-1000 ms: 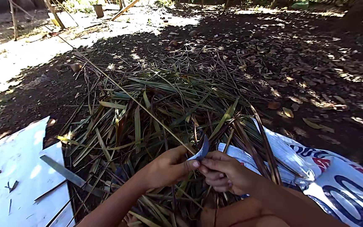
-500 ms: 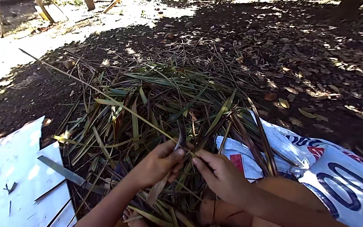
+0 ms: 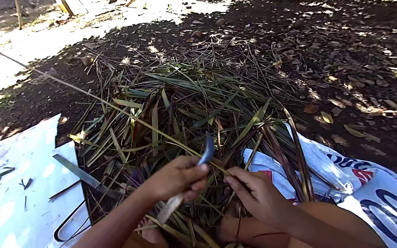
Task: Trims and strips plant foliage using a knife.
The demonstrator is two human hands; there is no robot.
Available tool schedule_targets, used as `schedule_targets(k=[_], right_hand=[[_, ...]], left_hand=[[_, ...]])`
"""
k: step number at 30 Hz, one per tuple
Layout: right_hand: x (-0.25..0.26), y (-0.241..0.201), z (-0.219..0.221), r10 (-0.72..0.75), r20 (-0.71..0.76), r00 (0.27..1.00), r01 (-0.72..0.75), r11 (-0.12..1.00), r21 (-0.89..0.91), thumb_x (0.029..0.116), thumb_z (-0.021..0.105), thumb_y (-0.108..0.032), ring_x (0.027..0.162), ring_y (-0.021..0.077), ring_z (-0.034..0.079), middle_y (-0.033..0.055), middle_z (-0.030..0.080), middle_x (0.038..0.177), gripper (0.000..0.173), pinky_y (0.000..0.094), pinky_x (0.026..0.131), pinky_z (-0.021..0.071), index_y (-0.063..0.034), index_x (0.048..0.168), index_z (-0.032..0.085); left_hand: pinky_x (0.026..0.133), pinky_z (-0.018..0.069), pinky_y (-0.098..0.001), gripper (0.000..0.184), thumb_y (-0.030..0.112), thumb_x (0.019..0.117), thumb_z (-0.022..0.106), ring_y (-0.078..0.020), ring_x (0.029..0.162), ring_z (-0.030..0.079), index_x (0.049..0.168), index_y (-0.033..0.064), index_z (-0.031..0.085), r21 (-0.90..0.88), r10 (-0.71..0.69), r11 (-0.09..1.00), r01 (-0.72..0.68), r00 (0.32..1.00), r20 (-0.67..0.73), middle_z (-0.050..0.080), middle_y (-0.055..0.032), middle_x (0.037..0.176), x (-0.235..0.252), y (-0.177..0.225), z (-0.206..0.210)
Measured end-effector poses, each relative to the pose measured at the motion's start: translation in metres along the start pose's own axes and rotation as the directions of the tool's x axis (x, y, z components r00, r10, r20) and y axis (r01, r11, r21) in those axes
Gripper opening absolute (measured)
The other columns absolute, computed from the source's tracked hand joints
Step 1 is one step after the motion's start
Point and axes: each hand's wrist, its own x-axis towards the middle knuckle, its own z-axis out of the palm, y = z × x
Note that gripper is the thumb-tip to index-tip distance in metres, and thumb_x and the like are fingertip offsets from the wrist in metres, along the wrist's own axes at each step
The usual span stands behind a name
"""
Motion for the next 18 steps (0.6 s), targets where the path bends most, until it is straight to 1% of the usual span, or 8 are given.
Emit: schedule_targets(k=[2, 3, 5, 7, 9, 13, 15, 18], right_hand=[[0.0, -0.002, -0.001, -0.009, 0.023, 1.0, 0.007, 0.995, 0.098, 0.1049, 0.049, -0.016, 0.069, -0.0058, 0.057, 0.0064, 0.067, 0.079, 0.031, 0.0055, 0.069, 0.0459, 0.0063, 0.11, 0.069], [0.0, -0.003, -0.004, 0.016, 0.069, 0.997, -0.03, 0.977, 0.21, 0.106, 0.048, -0.017, 0.068, -0.0087, 0.054, 0.003, 0.065, 0.078, 0.03, 0.0042, 0.067, 0.0442, 0.0048, 0.108, 0.068], [0.001, -0.004, -0.014, 0.087, 0.27, 0.959, -0.217, 0.84, 0.498, 0.1085, 0.045, -0.022, 0.057, -0.0128, 0.037, -0.0114, 0.045, 0.067, 0.025, 0.0042, 0.053, 0.0312, -0.0081, 0.098, 0.063], [0.001, -0.001, -0.025, 0.084, 0.486, 0.87, -0.43, 0.612, 0.664, 0.1094, 0.043, -0.028, 0.051, -0.0134, 0.031, -0.0194, 0.035, 0.061, 0.024, 0.0057, 0.046, 0.0254, -0.0204, 0.092, 0.059], [-0.001, 0.004, -0.036, 0.076, 0.585, 0.808, -0.544, 0.477, 0.69, 0.108, 0.047, -0.033, 0.049, -0.0139, 0.031, -0.0215, 0.035, 0.059, 0.024, 0.0055, 0.044, 0.0251, -0.0245, 0.09, 0.06], [-0.002, 0.016, -0.045, 0.007, 0.665, 0.746, -0.616, 0.384, 0.687, 0.1067, 0.05, -0.037, 0.048, -0.0142, 0.033, -0.021, 0.036, 0.058, 0.026, 0.0051, 0.043, 0.0247, -0.0234, 0.086, 0.06], [-0.006, 0.027, -0.053, -0.027, 0.685, 0.728, -0.624, 0.386, 0.679, 0.1065, 0.051, -0.039, 0.048, -0.0144, 0.034, -0.0204, 0.038, 0.059, 0.028, 0.0045, 0.043, 0.0258, -0.0226, 0.086, 0.061], [-0.011, 0.047, -0.063, 0.032, 0.652, 0.757, -0.57, 0.521, 0.635, 0.1064, 0.051, -0.037, 0.049, -0.014, 0.033, -0.0201, 0.04, 0.06, 0.026, 0.0053, 0.044, 0.0246, -0.0237, 0.088, 0.063]], left_hand=[[0.045, 0.0379, -0.0098, 0.025, 0.019, 0.1084, 0.038, 0.006, 0.049, 0.044, 0.126, 0.0129, 0.055, -0.02, 0.001, 1.0, 0.001, 0.994, 0.106, 0.047, 0.0153, 0.064, 0.009, -0.008, 0.017], [0.045, 0.0377, -0.0094, 0.027, 0.017, 0.1085, 0.037, 0.0059, 0.049, 0.044, 0.128, 0.0102, 0.056, -0.013, 0.015, 1.0, -0.014, 0.992, 0.127, 0.047, 0.0144, 0.064, 0.01, -0.007, 0.018], [0.045, 0.0361, -0.0081, 0.026, 0.016, 0.1084, 0.039, 0.0072, 0.049, 0.043, 0.124, 0.0088, 0.059, 0.03, 0.043, 0.998, -0.048, 0.988, 0.149, 0.048, 0.0147, 0.064, 0.007, -0.001, 0.015], [0.046, 0.0353, -0.0079, 0.027, 0.018, 0.1081, 0.041, 0.0091, 0.05, 0.043, 0.122, 0.0103, 0.063, 0.036, 0.127, 0.991, -0.13, 0.988, 0.088, 0.049, 0.0174, 0.063, 0.0, 0.01, 0.01], [0.046, 0.0394, -0.0083, 0.026, 0.028, 0.107, 0.049, 0.0088, 0.049, 0.046, 0.118, 0.0139, 0.068, 0.019, 0.217, 0.976, -0.216, 0.975, -0.048, 0.051, 0.018, 0.06, -0.012, 0.024, -0.005], [0.046, 0.0416, -0.0091, 0.03, 0.039, 0.104, 0.056, 0.0068, 0.047, 0.047, 0.113, 0.0146, 0.072, 0.101, 0.32, 0.946, -0.307, 0.932, -0.169, 0.051, 0.0147, 0.058, -0.031, 0.037, -0.029], [0.043, 0.0419, -0.0097, 0.029, 0.039, 0.1055, 0.052, 0.0063, 0.043, 0.046, 0.107, 0.0172, 0.072, 0.171, 0.444, 0.896, -0.41, 0.833, -0.33, 0.051, 0.0145, 0.055, -0.049, 0.048, -0.04], [0.039, 0.0375, -0.0086, 0.035, 0.031, 0.112, 0.034, 0.0069, 0.038, 0.04, 0.108, 0.0204, 0.066, 0.27, 0.593, 0.788, -0.553, 0.568, -0.571, 0.047, 0.0162, 0.053, -0.073, 0.065, -0.062]])
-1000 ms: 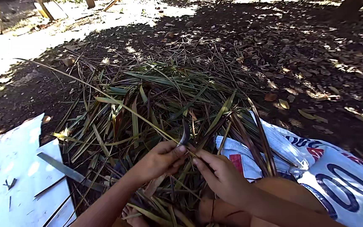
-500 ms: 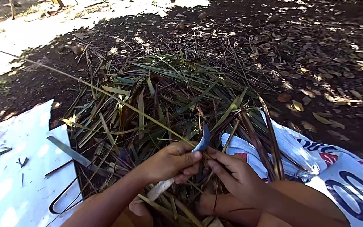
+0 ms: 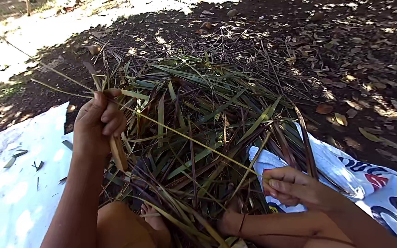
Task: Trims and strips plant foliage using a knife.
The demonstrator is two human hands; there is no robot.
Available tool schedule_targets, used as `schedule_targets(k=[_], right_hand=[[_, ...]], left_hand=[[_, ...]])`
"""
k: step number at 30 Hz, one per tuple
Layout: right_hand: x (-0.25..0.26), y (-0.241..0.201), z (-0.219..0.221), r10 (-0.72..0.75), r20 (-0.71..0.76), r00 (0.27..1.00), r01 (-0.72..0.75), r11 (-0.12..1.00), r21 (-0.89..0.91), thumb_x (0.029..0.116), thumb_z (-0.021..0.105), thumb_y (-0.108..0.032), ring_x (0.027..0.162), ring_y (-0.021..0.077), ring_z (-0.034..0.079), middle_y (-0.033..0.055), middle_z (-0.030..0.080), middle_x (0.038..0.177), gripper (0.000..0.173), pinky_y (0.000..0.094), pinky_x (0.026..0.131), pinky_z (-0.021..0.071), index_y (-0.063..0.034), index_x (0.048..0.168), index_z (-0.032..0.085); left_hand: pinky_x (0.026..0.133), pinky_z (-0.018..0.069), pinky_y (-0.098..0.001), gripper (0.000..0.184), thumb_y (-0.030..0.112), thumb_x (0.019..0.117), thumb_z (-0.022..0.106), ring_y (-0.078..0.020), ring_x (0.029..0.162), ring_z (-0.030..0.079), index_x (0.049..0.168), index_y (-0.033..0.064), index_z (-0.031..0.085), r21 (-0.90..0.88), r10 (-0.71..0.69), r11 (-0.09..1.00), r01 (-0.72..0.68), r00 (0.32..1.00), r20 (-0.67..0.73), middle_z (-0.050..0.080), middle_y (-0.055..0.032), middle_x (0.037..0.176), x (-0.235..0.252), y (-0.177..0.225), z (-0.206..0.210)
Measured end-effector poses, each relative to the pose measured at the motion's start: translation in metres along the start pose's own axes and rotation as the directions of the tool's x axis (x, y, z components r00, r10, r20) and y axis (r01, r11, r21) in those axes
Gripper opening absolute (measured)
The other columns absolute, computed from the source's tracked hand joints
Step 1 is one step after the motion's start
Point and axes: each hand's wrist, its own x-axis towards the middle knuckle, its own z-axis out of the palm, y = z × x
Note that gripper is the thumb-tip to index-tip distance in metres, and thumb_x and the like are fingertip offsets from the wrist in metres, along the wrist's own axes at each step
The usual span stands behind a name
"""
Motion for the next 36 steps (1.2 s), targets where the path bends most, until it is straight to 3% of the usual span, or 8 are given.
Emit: schedule_targets(k=[5, 10, 15, 19, 22, 25, 31, 36], right_hand=[[0.02, 0.004, 0.013, -0.247, -0.253, 0.935, 0.047, 0.797, -0.603, 0.1061, 0.047, -0.026, 0.055, -0.0138, 0.035, -0.0138, 0.042, 0.064, 0.028, 0.0044, 0.052, 0.0279, -0.0103, 0.09, 0.063], [0.047, 0.005, 0.056, -0.575, -0.248, 0.78, 0.037, 0.438, -0.898, 0.1039, 0.047, -0.015, 0.066, 0.0011, 0.057, 0.0086, 0.062, 0.072, 0.027, 0.0096, 0.066, 0.0463, 0.0033, 0.094, 0.065], [0.026, 0.004, 0.025, -0.528, -0.203, 0.825, 0.091, 0.477, -0.874, 0.1087, 0.042, -0.024, 0.057, -0.0076, 0.043, 0.0003, 0.05, 0.065, 0.035, 0.0046, 0.057, 0.0362, 0.0008, 0.093, 0.061], [-0.004, 0.021, -0.004, -0.186, -0.296, 0.937, 0.042, 0.9, -0.433, 0.1065, 0.046, -0.04, 0.052, -0.0142, 0.032, -0.0192, 0.038, 0.061, 0.031, 0.0054, 0.048, 0.026, -0.0226, 0.084, 0.058], [-0.019, 0.033, -0.023, 0.122, -0.27, 0.955, -0.142, 0.988, -0.056, 0.0992, 0.053, -0.043, 0.045, -0.0124, 0.028, -0.0228, 0.037, 0.055, 0.031, 0.0088, 0.041, 0.0207, -0.0331, 0.07, 0.055], [-0.02, 0.049, -0.035, 0.246, -0.282, 0.927, -0.274, 0.96, -0.063, 0.0959, 0.046, -0.037, 0.042, -0.0095, 0.029, -0.0205, 0.037, 0.052, 0.034, 0.0116, 0.04, 0.0209, -0.0317, 0.062, 0.05], [0.021, 0.022, 0.008, -0.122, -0.42, 0.899, -0.093, 0.885, -0.456, 0.1073, 0.037, -0.03, 0.054, -0.0102, 0.035, -0.0173, 0.039, 0.065, 0.028, 0.009, 0.052, 0.0309, -0.018, 0.088, 0.053], [0.029, 0.006, 0.016, -0.579, -0.182, 0.795, 0.235, 0.57, -0.788, 0.1104, 0.038, -0.042, 0.054, -0.0129, 0.037, -0.0079, 0.041, 0.061, 0.044, 0.0032, 0.054, 0.0317, -0.0087, 0.089, 0.057]], left_hand=[[0.04, 0.0418, -0.0145, 0.033, 0.043, 0.1069, 0.046, 0.002, 0.038, 0.043, 0.118, 0.0206, 0.068, -0.048, -0.173, 0.982, 0.182, 0.973, 0.154, 0.045, 0.0124, 0.051, -0.013, -0.04, 0.037], [0.046, 0.0397, -0.0114, 0.015, 0.013, 0.1063, 0.041, 0.0051, 0.048, 0.045, 0.105, 0.0136, 0.056, 0.188, -0.589, 0.775, 0.604, 0.579, 0.564, 0.048, 0.0155, 0.062, -0.038, -0.085, 0.124], [0.045, 0.0419, -0.0102, 0.031, 0.016, 0.1068, 0.038, 0.0058, 0.045, 0.047, 0.096, 0.0106, 0.066, 0.097, -0.437, 0.887, 0.452, 0.751, 0.495, 0.052, 0.0133, 0.056, -0.007, -0.06, 0.091], [0.041, 0.0412, -0.0111, 0.038, 0.022, 0.1097, 0.033, 0.0047, 0.04, 0.044, 0.103, 0.0101, 0.067, 0.024, -0.288, 0.957, 0.291, 0.93, 0.229, 0.05, 0.0115, 0.052, 0.009, -0.035, 0.051], [0.041, 0.043, -0.0119, 0.04, 0.017, 0.1088, 0.029, 0.0046, 0.04, 0.046, 0.109, 0.0099, 0.068, 0.015, -0.215, 0.977, 0.215, 0.972, 0.09, 0.052, 0.013, 0.052, 0.02, -0.017, 0.023], [0.041, 0.0421, -0.0129, 0.04, 0.017, 0.1095, 0.028, 0.0035, 0.039, 0.044, 0.11, 0.0067, 0.067, 0.027, -0.23, 0.973, 0.229, 0.97, 0.081, 0.049, 0.0115, 0.052, 0.02, -0.022, 0.029], [0.048, 0.0444, -0.015, 0.035, 0.02, 0.1089, 0.036, 0.0009, 0.046, 0.047, 0.119, 0.0035, 0.065, 0.068, -0.347, 0.937, 0.343, 0.887, 0.305, 0.051, 0.0088, 0.059, 0.001, -0.066, 0.088], [0.047, 0.0405, -0.01, 0.033, 0.015, 0.1069, 0.036, 0.0062, 0.048, 0.045, 0.112, 0.006, 0.068, 0.072, -0.339, 0.932, 0.356, 0.783, 0.521, 0.051, 0.0144, 0.06, 0.002, -0.048, 0.09]])
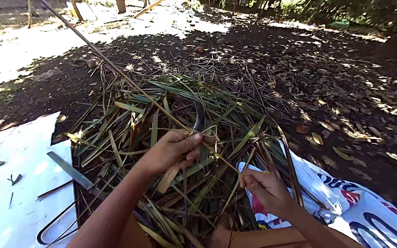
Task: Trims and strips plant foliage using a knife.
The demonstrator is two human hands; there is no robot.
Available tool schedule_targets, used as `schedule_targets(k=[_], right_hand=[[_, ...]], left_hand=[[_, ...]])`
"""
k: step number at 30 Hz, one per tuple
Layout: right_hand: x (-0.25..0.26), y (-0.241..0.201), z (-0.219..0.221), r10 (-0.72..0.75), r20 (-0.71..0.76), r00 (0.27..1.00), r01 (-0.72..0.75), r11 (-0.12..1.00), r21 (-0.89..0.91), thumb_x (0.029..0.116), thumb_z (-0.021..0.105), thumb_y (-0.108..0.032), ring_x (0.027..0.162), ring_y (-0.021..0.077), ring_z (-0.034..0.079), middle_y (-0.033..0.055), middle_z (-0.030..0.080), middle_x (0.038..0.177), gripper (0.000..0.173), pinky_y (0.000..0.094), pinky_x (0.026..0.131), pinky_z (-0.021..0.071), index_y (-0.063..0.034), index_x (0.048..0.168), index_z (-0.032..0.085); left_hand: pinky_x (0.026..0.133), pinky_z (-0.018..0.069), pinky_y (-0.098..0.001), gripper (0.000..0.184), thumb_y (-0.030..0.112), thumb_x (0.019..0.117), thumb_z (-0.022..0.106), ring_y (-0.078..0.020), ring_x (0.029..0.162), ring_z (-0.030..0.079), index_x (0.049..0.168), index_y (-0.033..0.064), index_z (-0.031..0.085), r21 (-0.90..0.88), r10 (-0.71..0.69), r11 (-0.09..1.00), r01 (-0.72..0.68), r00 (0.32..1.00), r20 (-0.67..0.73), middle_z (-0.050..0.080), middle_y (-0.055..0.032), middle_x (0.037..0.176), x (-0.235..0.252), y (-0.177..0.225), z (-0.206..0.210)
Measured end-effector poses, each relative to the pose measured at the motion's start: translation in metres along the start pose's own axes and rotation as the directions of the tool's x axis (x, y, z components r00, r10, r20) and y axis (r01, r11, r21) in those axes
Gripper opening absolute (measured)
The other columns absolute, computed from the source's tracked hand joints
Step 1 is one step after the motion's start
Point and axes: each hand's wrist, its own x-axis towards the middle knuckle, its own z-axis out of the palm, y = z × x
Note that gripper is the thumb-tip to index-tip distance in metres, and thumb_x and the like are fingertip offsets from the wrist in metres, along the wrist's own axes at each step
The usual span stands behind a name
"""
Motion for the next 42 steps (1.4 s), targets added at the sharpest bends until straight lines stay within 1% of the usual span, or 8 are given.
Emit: schedule_targets(k=[6, 10, 15, 20, 28, 31, 34, 42], right_hand=[[-0.029, 0.007, -0.064, 0.208, 0.389, 0.898, -0.388, 0.79, 0.475, 0.1061, 0.046, -0.048, 0.05, -0.0142, 0.04, -0.0204, 0.044, 0.057, 0.041, 0.0052, 0.048, 0.0313, -0.0243, 0.077, 0.062], [-0.034, 0.015, -0.107, 0.248, 0.485, 0.839, -0.477, 0.764, 0.434, 0.1047, 0.05, -0.048, 0.049, -0.0135, 0.04, -0.0207, 0.045, 0.056, 0.04, 0.0059, 0.047, 0.0308, -0.0241, 0.076, 0.065], [-0.019, -0.013, -0.106, 0.197, 0.234, 0.952, -0.241, 0.955, 0.175, 0.1064, 0.05, -0.042, 0.055, -0.0161, 0.038, -0.0213, 0.046, 0.064, 0.025, 0.0029, 0.05, 0.03, -0.0271, 0.109, 0.071], [-0.002, -0.039, -0.055, 0.14, 0.162, 0.977, -0.163, 0.977, 0.138, 0.1089, 0.045, -0.039, 0.053, -0.0152, 0.035, -0.0166, 0.04, 0.06, 0.032, 0.0033, 0.05, 0.0293, -0.0182, 0.097, 0.066], [0.028, -0.044, 0.006, 0.117, 0.513, 0.851, -0.506, 0.449, 0.736, 0.1036, 0.054, -0.045, 0.048, -0.0138, 0.039, -0.022, 0.043, 0.06, 0.024, 0.0055, 0.043, 0.0325, -0.0276, 0.09, 0.063], [0.029, -0.043, 0.013, 0.155, 0.47, 0.869, -0.485, 0.451, 0.749, 0.1042, 0.055, -0.042, 0.048, -0.0132, 0.037, -0.0216, 0.042, 0.061, 0.022, 0.0059, 0.044, 0.0303, -0.0273, 0.089, 0.063], [0.021, -0.047, 0.013, 0.195, 0.417, 0.888, -0.454, 0.518, 0.725, 0.1048, 0.054, -0.039, 0.047, -0.0135, 0.036, -0.0219, 0.038, 0.057, 0.022, 0.0055, 0.043, 0.0284, -0.0257, 0.088, 0.062], [-0.009, -0.044, -0.013, 0.208, 0.428, 0.88, -0.459, 0.606, 0.649, 0.1068, 0.05, -0.038, 0.047, -0.0133, 0.037, -0.0205, 0.038, 0.057, 0.026, 0.0053, 0.044, 0.0303, -0.0233, 0.091, 0.064]], left_hand=[[0.047, 0.044, -0.0119, 0.03, 0.03, 0.1059, 0.048, 0.0038, 0.045, 0.05, 0.103, 0.0102, 0.072, -0.087, 0.198, 0.976, -0.199, 0.98, -0.018, 0.051, 0.0127, 0.055, -0.02, 0.021, -0.028], [0.049, 0.0459, -0.0125, 0.028, 0.032, 0.1052, 0.051, 0.0027, 0.047, 0.052, 0.105, 0.0099, 0.07, -0.125, 0.252, 0.96, -0.251, 0.968, -0.012, 0.053, 0.0113, 0.056, -0.019, 0.022, -0.022], [0.049, 0.048, -0.0151, 0.035, 0.034, 0.1068, 0.047, 0.0011, 0.045, 0.051, 0.116, 0.0097, 0.07, -0.146, 0.267, 0.946, -0.288, 0.952, -0.15, 0.052, 0.0108, 0.054, -0.012, 0.018, -0.007], [0.05, 0.0454, -0.0135, 0.032, 0.029, 0.1079, 0.043, 0.0031, 0.049, 0.05, 0.124, 0.0105, 0.064, -0.16, 0.126, 0.979, -0.126, 0.992, -0.009, 0.053, 0.014, 0.06, -0.01, -0.002, 0.012], [0.045, 0.0376, -0.0094, 0.018, 0.018, 0.1073, 0.04, 0.0061, 0.047, 0.044, 0.101, 0.0168, 0.057, -0.071, -0.125, 0.982, 0.174, 0.886, 0.446, 0.046, 0.015, 0.059, -0.011, -0.018, 0.039], [0.043, 0.0351, -0.0094, 0.019, 0.018, 0.1068, 0.039, 0.0065, 0.045, 0.042, 0.1, 0.0172, 0.057, -0.031, -0.122, 0.989, 0.142, 0.924, 0.363, 0.046, 0.0156, 0.059, -0.015, -0.009, 0.03], [0.044, 0.0364, -0.0093, 0.029, 0.023, 0.1074, 0.044, 0.008, 0.047, 0.043, 0.127, 0.013, 0.063, -0.068, 0.011, 0.998, 0.004, 0.976, 0.217, 0.049, 0.0189, 0.061, -0.026, 0.007, 0.008], [0.045, 0.044, -0.0111, 0.029, 0.039, 0.1019, 0.059, 0.0043, 0.043, 0.048, 0.113, 0.0142, 0.071, -0.078, 0.083, 0.994, -0.083, 0.997, -0.002, 0.05, 0.0138, 0.055, -0.051, 0.027, -0.037]])
